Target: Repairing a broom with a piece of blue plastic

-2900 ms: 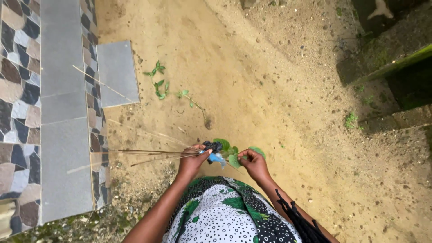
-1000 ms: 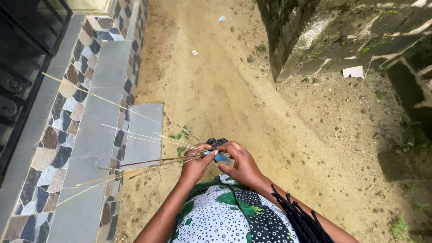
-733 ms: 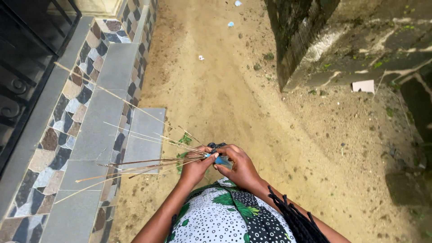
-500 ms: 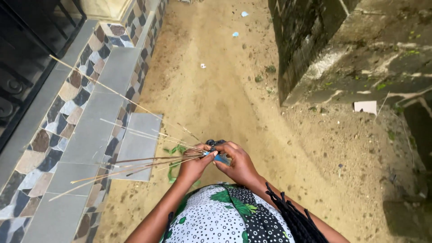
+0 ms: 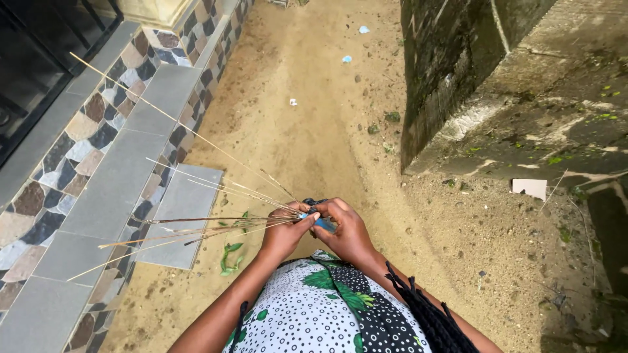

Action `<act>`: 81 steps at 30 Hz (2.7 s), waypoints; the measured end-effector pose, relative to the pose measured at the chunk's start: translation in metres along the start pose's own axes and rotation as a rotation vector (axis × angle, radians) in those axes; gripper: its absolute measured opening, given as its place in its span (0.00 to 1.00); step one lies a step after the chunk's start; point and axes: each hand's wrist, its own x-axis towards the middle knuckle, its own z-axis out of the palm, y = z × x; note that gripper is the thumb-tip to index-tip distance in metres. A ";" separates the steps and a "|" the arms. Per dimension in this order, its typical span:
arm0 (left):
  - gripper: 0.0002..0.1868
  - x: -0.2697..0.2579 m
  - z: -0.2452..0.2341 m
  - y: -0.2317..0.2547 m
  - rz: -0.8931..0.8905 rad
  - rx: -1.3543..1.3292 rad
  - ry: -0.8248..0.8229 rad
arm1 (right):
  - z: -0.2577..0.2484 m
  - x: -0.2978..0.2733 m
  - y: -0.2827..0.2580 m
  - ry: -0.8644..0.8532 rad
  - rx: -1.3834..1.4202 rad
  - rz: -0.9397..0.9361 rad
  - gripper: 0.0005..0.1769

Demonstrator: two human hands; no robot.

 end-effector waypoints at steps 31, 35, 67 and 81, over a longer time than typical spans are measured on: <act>0.09 0.293 -0.046 -0.042 -0.001 -0.188 -0.210 | 0.025 0.245 0.096 0.185 -0.086 0.170 0.15; 0.07 0.320 -0.060 -0.048 -0.043 -0.268 -0.217 | 0.035 0.276 0.109 0.166 -0.046 0.167 0.15; 0.07 0.599 0.031 -0.053 -0.030 -0.131 0.061 | -0.082 0.518 0.311 -0.003 0.020 0.000 0.15; 0.10 0.753 0.022 -0.075 -0.086 -0.162 -0.144 | -0.082 0.631 0.376 0.095 -0.030 0.183 0.14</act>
